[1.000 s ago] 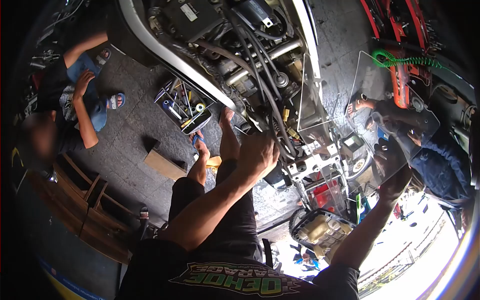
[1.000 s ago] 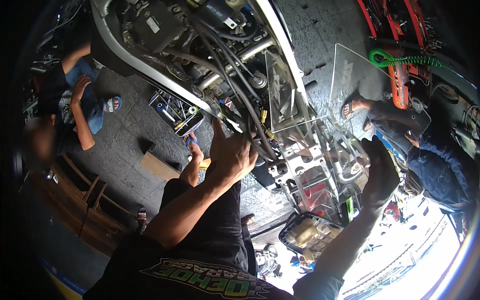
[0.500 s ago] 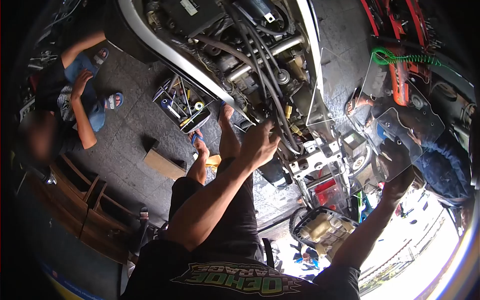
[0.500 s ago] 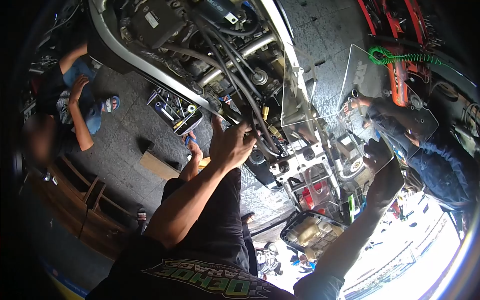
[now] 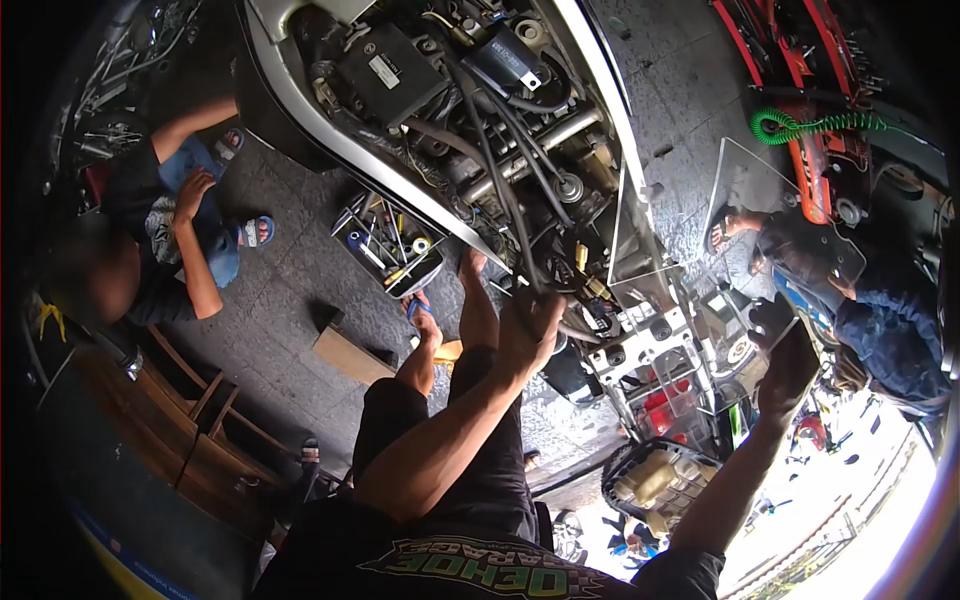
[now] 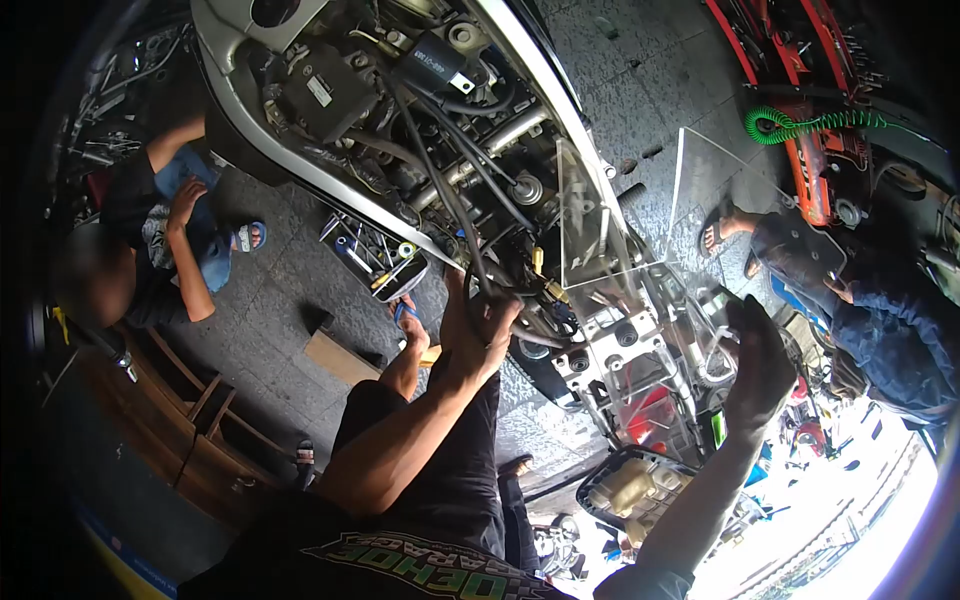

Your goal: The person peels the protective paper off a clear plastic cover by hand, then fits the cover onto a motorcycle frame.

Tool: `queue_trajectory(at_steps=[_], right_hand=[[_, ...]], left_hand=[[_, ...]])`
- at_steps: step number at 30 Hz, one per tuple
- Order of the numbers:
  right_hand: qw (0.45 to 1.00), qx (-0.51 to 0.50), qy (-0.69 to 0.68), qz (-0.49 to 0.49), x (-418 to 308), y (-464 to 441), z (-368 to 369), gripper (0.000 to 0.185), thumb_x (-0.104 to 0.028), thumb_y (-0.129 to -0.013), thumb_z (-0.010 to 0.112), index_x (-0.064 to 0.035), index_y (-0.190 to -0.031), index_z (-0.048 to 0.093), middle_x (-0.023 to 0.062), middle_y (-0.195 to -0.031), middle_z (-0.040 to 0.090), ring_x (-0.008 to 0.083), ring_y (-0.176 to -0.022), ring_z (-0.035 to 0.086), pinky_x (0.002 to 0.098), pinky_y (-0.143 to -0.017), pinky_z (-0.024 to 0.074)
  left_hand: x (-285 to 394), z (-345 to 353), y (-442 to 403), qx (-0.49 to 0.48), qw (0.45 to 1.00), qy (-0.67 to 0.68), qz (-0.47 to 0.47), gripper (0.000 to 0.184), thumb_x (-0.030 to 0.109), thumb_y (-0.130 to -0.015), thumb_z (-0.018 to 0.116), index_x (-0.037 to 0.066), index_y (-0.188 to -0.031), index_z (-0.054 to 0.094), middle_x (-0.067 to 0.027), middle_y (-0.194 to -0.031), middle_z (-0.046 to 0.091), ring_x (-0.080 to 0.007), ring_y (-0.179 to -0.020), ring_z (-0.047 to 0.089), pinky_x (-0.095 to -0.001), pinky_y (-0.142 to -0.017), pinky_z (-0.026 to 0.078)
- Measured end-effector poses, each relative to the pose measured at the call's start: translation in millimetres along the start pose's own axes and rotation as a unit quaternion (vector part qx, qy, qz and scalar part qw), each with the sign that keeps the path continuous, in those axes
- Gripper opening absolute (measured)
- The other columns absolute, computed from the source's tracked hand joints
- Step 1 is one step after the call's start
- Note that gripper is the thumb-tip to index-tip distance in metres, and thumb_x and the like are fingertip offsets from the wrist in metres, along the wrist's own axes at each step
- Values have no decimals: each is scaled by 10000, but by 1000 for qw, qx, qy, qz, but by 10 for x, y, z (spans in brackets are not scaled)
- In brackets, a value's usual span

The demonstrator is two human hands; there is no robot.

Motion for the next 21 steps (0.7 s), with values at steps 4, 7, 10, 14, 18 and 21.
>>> queue_trajectory(at_steps=[4,7,10,14,18,21], right_hand=[[998,-30,49,-11,-101,-122,232,408,-235,-991,555,38,-1287,619,159,-1125,717,198,-995,678,327,-814,545],[996,-61,72,-5,-168,-190,369,390,-201,-985,539,43,-1280,619,159,-1076,728,188,-975,679,321,-856,517],[996,-66,62,2,-146,-217,388,389,-204,-993,541,35,-1290,617,145,-1062,729,179,-954,677,313,-831,522],[999,-37,-30,7,-60,-183,286,413,-207,-1001,539,77,-1297,587,184,-1132,700,235,-1038,679,336,-878,560],[999,-52,-5,-3,74,-209,137,410,-186,-997,528,84,-1301,580,199,-1212,672,240,-1090,662,332,-875,567],[999,-40,2,17,98,-181,59,419,-197,-998,520,77,-1310,579,202,-1223,670,249,-1109,656,325,-901,551]], left_hand=[[-9,-129,-12,55,994,97,-11,141,152,-897,655,30,-860,595,-4,-733,567,-61,-658,514,-279,-556,418],[-449,-117,-73,3,950,313,-23,131,116,-900,644,20,-854,567,24,-743,545,-52,-663,498,-270,-552,409],[-171,-92,-127,38,938,345,-14,163,81,-895,634,-8,-1020,578,19,-766,563,-64,-673,522,-244,-566,417],[153,-104,-171,48,996,64,40,371,154,-953,630,-9,-1269,524,-72,-968,651,-136,-849,661,-253,-727,542],[214,-26,-281,33,972,218,-84,386,290,-995,612,4,-1244,543,-86,-967,651,-164,-816,673,-290,-696,556],[232,-29,-255,-9,965,240,-103,413,376,-1001,598,9,-1189,569,-72,-922,650,-162,-807,676,-284,-674,552]])
Point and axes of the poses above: each hand's wrist, its own y-axis away from the middle knuckle, its own z-axis out of the palm, x = y × z, the point moved 7 cm from there along -y, towards the middle knuckle
